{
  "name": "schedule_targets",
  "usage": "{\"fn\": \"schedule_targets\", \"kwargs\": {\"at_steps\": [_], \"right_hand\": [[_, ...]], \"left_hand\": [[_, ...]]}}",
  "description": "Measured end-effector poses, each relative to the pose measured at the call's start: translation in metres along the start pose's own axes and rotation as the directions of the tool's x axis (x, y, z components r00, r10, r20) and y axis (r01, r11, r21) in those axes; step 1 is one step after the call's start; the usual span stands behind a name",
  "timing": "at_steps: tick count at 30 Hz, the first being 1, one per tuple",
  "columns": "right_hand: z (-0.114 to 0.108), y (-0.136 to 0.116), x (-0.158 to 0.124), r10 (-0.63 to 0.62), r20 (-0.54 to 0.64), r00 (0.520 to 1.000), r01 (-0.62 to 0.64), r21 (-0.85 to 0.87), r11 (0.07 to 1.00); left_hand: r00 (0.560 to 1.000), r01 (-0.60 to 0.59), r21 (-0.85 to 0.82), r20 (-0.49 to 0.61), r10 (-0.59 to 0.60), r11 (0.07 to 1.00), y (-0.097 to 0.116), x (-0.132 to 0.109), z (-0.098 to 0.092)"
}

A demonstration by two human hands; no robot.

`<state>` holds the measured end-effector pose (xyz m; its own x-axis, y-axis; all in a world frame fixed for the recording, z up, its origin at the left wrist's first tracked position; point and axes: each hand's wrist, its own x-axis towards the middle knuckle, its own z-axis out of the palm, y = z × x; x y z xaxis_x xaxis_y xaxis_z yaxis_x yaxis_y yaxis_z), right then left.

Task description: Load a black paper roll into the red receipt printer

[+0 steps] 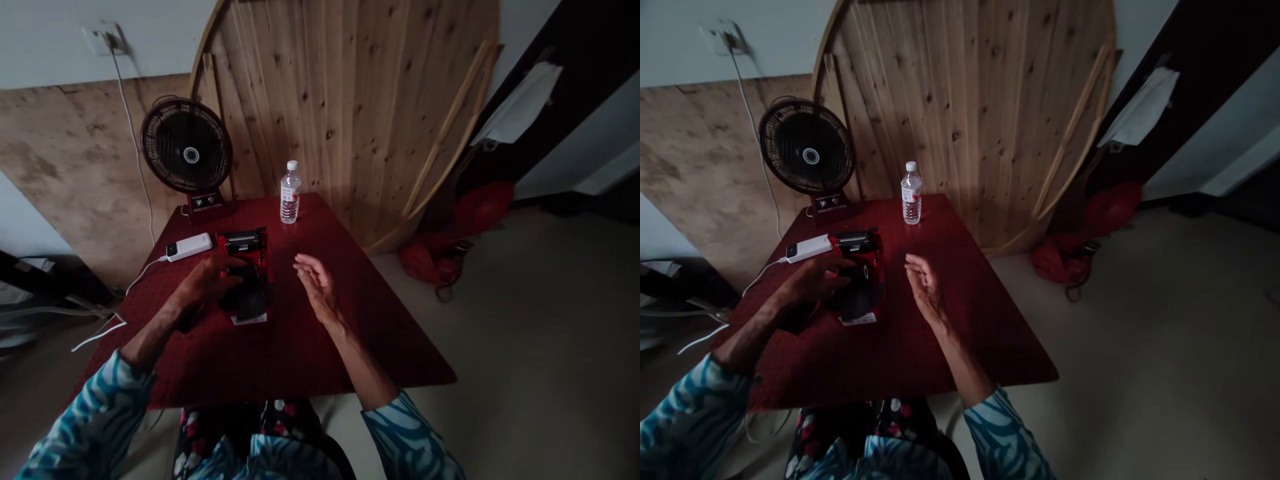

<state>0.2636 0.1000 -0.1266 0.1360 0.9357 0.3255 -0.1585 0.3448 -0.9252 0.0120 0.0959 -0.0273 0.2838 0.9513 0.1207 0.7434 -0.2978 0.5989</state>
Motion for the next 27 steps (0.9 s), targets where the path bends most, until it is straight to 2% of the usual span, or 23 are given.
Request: {"fn": "schedule_targets", "kwargs": {"at_steps": [3, 6, 11, 15, 18, 20, 24, 27], "right_hand": [[-0.003, 0.019, -0.001, 0.053, -0.028, 0.998, -0.055, -0.043, 0.998], [-0.003, 0.025, -0.003, 0.047, -0.002, 0.999, -0.047, -0.111, 0.993], [0.002, 0.029, -0.003, 0.033, 0.017, 0.999, -0.030, -0.115, 0.993], [0.002, 0.030, -0.004, 0.015, 0.044, 0.999, -0.009, -0.140, 0.990], [-0.001, 0.029, -0.005, 0.016, 0.058, 0.998, -0.007, -0.150, 0.989], [-0.002, 0.029, -0.004, 0.021, 0.052, 0.998, -0.013, -0.151, 0.988], [-0.003, 0.030, -0.004, 0.023, 0.045, 0.999, -0.016, -0.163, 0.986], [-0.002, 0.031, -0.004, 0.046, 0.059, 0.997, -0.035, -0.178, 0.983]], "left_hand": [[0.999, -0.024, 0.222, 0.043, 0.015, 0.975, -0.008, 0.017, 0.013], [0.992, -0.042, 0.335, 0.123, 0.000, 0.941, -0.008, 0.025, 0.017], [0.979, -0.075, 0.370, 0.203, -0.002, 0.926, -0.010, 0.035, 0.019], [0.974, -0.074, 0.387, 0.224, -0.016, 0.919, -0.017, 0.045, 0.027], [0.967, -0.087, 0.377, 0.256, -0.014, 0.922, -0.019, 0.049, 0.026], [0.964, -0.105, 0.327, 0.266, 0.016, 0.939, -0.017, 0.043, 0.018], [0.981, -0.104, 0.111, 0.174, 0.084, 0.988, -0.008, 0.011, 0.004], [0.988, -0.068, 0.051, 0.143, 0.060, 0.996, -0.005, -0.013, 0.006]]}}
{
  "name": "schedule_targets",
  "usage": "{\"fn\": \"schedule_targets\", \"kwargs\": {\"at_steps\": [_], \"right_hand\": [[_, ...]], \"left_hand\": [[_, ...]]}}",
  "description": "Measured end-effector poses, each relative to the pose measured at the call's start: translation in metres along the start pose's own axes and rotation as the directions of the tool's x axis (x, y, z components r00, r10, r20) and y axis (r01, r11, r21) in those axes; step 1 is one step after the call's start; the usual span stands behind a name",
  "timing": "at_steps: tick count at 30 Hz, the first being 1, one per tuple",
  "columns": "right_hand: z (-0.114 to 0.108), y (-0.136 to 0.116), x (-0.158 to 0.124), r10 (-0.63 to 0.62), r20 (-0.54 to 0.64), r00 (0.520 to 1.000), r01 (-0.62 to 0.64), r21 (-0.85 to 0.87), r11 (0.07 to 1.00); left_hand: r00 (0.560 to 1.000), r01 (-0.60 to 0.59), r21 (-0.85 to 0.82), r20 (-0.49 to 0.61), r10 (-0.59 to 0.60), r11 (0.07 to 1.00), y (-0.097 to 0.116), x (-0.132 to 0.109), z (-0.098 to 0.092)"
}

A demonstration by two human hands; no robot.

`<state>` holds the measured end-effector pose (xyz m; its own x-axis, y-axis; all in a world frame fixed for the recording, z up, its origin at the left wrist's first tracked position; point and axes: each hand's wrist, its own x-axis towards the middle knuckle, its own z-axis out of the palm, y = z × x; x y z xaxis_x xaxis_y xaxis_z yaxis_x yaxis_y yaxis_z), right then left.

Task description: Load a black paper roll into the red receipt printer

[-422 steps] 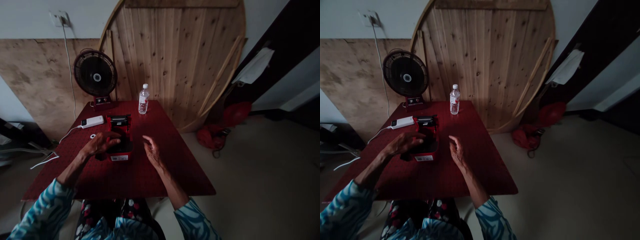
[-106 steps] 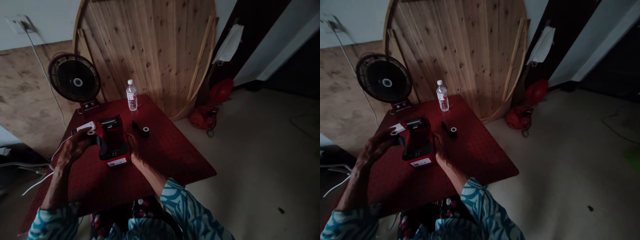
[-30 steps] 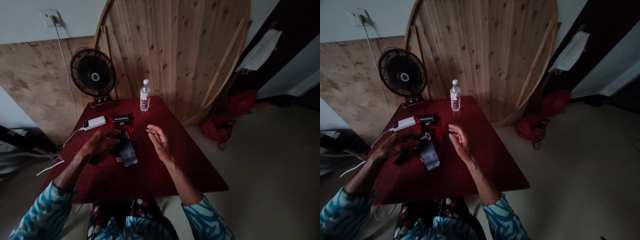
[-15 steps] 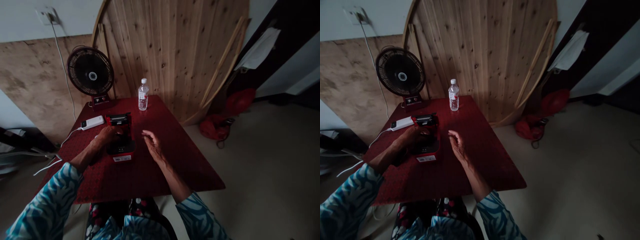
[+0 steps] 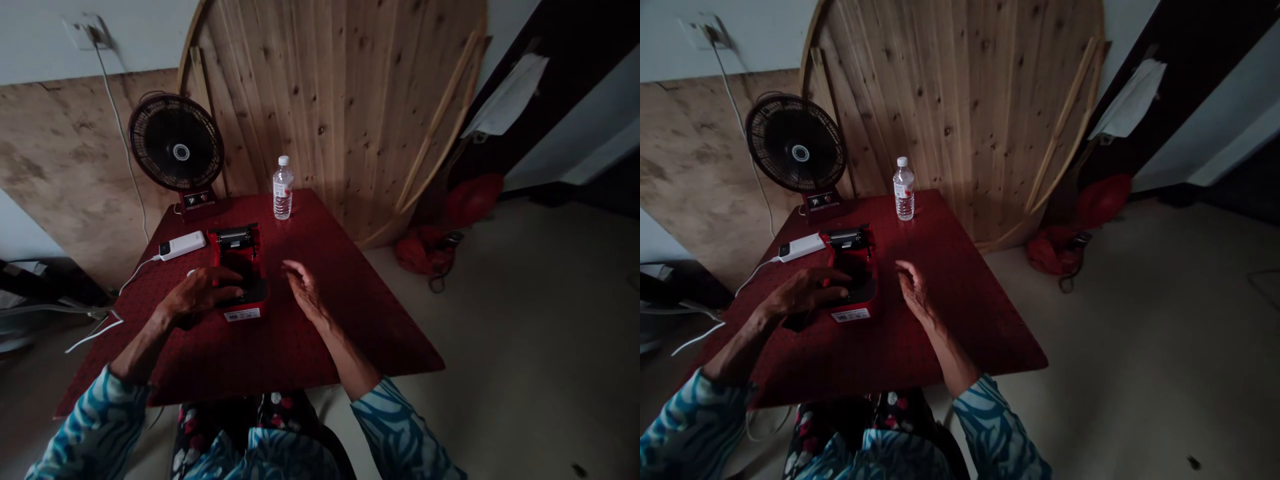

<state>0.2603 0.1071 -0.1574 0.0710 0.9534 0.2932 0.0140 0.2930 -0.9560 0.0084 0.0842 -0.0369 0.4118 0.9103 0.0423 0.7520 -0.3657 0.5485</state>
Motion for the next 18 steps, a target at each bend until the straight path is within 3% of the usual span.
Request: {"fn": "schedule_targets", "kwargs": {"at_steps": [4, 7, 13, 18], "right_hand": [[0.001, 0.001, -0.001, 0.034, 0.001, 0.999, -0.034, -0.003, 0.999], [-0.001, 0.002, -0.001, 0.044, -0.006, 0.999, -0.044, -0.011, 0.999], [0.003, 0.007, 0.003, 0.008, -0.026, 1.000, -0.008, 0.006, 1.000], [0.028, -0.004, 0.043, 0.042, 0.058, 0.997, -0.047, 0.089, 0.995]], "left_hand": [[0.992, -0.048, -0.018, -0.115, 0.045, 0.999, 0.000, -0.008, 0.013], [0.972, -0.121, 0.069, -0.192, 0.133, 0.990, 0.001, -0.010, 0.015], [0.874, -0.303, 0.412, -0.239, 0.423, 0.859, 0.007, -0.035, 0.026], [0.816, -0.308, 0.523, -0.284, 0.504, 0.795, 0.008, -0.045, 0.041]]}}
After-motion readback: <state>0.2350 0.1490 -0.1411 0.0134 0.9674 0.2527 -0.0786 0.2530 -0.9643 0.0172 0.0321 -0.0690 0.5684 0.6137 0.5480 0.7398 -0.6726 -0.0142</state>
